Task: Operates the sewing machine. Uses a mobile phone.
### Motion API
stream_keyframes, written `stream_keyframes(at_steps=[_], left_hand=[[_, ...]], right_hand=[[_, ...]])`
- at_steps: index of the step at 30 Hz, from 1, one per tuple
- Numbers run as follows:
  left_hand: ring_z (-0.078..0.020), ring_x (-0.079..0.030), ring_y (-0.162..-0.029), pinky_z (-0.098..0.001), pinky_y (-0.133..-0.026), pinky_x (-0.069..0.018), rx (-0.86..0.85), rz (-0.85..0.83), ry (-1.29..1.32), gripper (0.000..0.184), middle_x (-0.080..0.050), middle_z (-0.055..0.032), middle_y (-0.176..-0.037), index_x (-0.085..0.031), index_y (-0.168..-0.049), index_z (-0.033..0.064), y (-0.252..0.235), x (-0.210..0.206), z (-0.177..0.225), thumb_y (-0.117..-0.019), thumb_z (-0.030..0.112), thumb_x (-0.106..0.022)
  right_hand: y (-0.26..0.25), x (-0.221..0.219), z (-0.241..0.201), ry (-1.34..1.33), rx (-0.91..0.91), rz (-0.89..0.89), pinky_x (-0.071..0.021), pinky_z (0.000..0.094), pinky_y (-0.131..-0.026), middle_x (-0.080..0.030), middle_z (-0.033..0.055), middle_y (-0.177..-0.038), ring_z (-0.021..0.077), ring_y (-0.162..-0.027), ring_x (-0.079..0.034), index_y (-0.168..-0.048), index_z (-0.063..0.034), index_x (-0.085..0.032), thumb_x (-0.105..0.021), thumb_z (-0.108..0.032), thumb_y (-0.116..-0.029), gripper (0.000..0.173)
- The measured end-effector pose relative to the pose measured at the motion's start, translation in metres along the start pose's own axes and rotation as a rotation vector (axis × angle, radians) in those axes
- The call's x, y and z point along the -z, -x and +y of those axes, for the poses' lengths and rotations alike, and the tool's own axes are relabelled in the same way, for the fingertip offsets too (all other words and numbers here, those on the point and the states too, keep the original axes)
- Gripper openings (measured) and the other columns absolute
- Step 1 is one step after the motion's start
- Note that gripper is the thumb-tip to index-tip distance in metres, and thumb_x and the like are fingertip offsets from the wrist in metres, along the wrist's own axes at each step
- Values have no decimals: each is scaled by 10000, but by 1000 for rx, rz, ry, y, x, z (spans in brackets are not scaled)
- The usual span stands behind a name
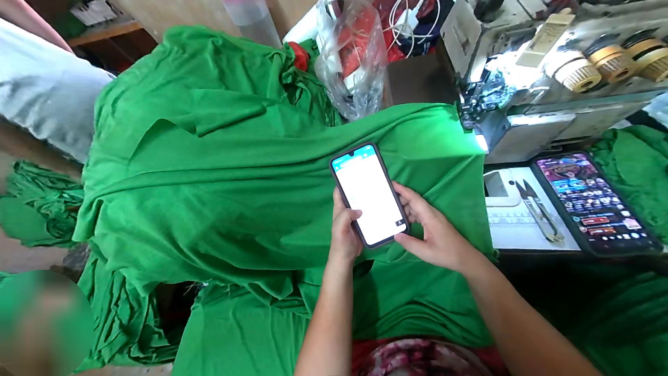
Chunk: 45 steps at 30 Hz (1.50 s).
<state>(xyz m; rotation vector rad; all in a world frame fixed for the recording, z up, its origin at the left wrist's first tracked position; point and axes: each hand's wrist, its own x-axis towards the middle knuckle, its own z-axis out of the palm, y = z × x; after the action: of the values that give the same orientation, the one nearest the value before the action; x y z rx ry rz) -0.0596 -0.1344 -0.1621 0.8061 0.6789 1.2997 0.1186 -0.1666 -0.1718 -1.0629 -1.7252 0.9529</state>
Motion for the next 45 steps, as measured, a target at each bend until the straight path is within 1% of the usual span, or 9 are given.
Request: stream_keyframes(at_steps=[14,20,26,28,32,35,39,42,45], left_hand=[[-132,-725,-931,-346,-805,-615,15,3,5,644,-704,-26,-1077,-370,-1395,159,1,0,0,-762,83,-464],[-130,-726,-927,-345,-805,-616,4,-1,8,623,-707,-21,-1068,-366,-1384,160,1,0,0,-773,70,-446],[-131,-725,-945,-350,-814,-616,-1,-10,12,635,-705,-21,-1085,-354,-1394,169,1,1,-1,-773,78,-453],[-125,-724,-943,-347,-813,-616,-4,-9,6,631,-706,-12,-1085,-356,-1392,182,1,1,-1,-777,75,-445],[-120,-723,-940,-338,-807,-615,-4,5,-5,633,-705,-2,-1085,-364,-1390,192,2,0,0,-773,74,-443],[-115,-721,-945,-335,-809,-615,1,5,-10,650,-701,-1,-1095,-349,-1408,195,1,0,0,-776,72,-437],[-120,-721,-947,-338,-814,-613,-4,-4,-2,625,-698,-8,-1094,-358,-1394,190,1,0,0,-785,69,-427],[-118,-719,-948,-339,-814,-613,-2,-2,3,625,-697,-7,-1094,-360,-1392,190,0,1,-1,-783,65,-426],[-119,-720,-948,-344,-815,-612,-10,-1,-2,632,-701,-4,-1090,-359,-1397,185,0,0,0,-781,62,-425]], right_hand=[[0,0,-2,0,-17,4,-559,247,-940,-628,159,-1302,110,-1093,-665,-1578,17,-291,-660,-141,-819,859],[0,-1,-4,-11,-39,3,-557,234,-942,-625,146,-1311,97,-1101,-660,-1587,4,-277,-735,-220,-823,918],[0,-1,-3,-8,-43,9,-556,242,-948,-614,155,-1335,101,-1112,-658,-1586,-1,-285,-736,-234,-832,909],[1,0,-3,-4,-39,-2,-558,246,-945,-613,159,-1338,106,-1108,-661,-1590,-5,-278,-719,-205,-833,899],[0,2,-3,-1,-29,-30,-558,254,-939,-622,154,-1316,114,-1099,-665,-1598,-15,-261,-593,-83,-802,865],[0,3,-1,-21,-3,-33,-559,257,-935,-626,164,-1293,118,-1095,-663,-1590,10,-261,-550,-77,-826,822],[0,0,-2,-12,-9,-6,-561,258,-938,-621,169,-1309,116,-1094,-665,-1590,6,-268,-630,-146,-855,833],[0,-3,-4,34,-50,19,-557,256,-948,-610,162,-1347,112,-1110,-661,-1596,-18,-277,-725,-262,-844,908],[1,-5,-6,68,-61,39,-547,262,-950,-608,161,-1354,111,-1105,-653,-1599,-32,-283,-759,-337,-833,952]])
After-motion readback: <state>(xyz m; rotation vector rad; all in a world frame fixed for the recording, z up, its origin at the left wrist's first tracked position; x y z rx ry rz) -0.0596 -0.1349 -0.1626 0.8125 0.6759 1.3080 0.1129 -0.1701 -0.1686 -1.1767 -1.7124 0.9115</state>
